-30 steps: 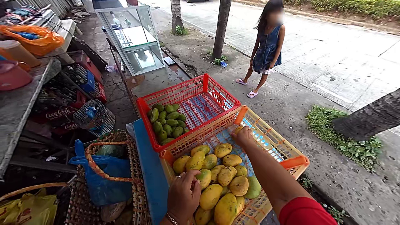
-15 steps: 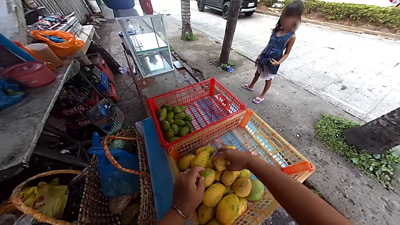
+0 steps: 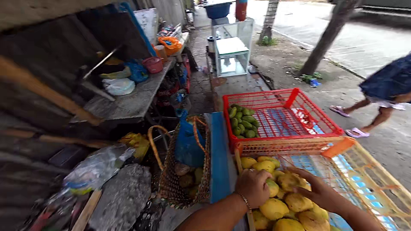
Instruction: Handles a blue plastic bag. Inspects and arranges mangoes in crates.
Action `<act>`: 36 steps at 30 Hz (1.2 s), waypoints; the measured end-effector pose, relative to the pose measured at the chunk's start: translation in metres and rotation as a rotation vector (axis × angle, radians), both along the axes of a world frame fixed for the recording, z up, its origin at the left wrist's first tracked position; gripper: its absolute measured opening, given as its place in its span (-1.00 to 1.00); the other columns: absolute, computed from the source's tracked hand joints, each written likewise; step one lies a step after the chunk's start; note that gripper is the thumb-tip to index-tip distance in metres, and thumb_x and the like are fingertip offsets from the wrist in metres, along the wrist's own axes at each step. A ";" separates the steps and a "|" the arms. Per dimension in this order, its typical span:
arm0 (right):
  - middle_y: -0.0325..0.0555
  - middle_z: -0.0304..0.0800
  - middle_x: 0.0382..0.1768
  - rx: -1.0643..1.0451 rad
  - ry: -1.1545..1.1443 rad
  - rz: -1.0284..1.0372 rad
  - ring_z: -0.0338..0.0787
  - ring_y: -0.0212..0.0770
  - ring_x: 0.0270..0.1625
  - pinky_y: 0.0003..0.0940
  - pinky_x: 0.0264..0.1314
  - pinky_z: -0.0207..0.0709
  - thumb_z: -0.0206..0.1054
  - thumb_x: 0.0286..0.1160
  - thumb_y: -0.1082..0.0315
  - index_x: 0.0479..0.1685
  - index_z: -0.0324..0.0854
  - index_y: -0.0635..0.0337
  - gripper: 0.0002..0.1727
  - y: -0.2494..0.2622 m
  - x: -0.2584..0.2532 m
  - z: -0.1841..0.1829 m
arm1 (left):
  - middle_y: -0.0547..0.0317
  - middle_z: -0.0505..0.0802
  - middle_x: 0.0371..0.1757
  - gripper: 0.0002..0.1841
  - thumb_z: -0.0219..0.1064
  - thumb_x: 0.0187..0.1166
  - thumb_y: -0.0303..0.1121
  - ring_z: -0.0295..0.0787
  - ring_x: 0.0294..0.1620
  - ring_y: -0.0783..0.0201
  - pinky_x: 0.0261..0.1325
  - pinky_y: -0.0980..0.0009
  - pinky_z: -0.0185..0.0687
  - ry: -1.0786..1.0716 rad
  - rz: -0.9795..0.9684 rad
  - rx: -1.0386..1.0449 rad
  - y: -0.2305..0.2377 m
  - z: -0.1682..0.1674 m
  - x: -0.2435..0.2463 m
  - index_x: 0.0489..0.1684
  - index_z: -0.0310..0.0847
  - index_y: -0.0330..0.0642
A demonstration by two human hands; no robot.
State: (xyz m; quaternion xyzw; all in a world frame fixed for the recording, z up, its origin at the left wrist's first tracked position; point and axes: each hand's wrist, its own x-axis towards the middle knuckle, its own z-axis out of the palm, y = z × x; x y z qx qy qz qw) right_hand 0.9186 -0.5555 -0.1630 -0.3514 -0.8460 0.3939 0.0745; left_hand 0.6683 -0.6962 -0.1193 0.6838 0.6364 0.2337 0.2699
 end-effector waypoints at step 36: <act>0.39 0.23 0.72 -0.319 0.172 -0.474 0.46 0.16 0.67 -0.05 0.66 0.44 0.57 0.38 0.11 0.84 -0.07 0.42 0.12 -0.135 -0.417 0.029 | -0.09 0.83 -0.24 -0.63 0.17 0.76 -0.21 0.78 -0.23 0.10 -0.01 0.07 0.71 -0.355 0.499 0.087 0.000 -0.019 -0.368 0.10 0.72 -0.39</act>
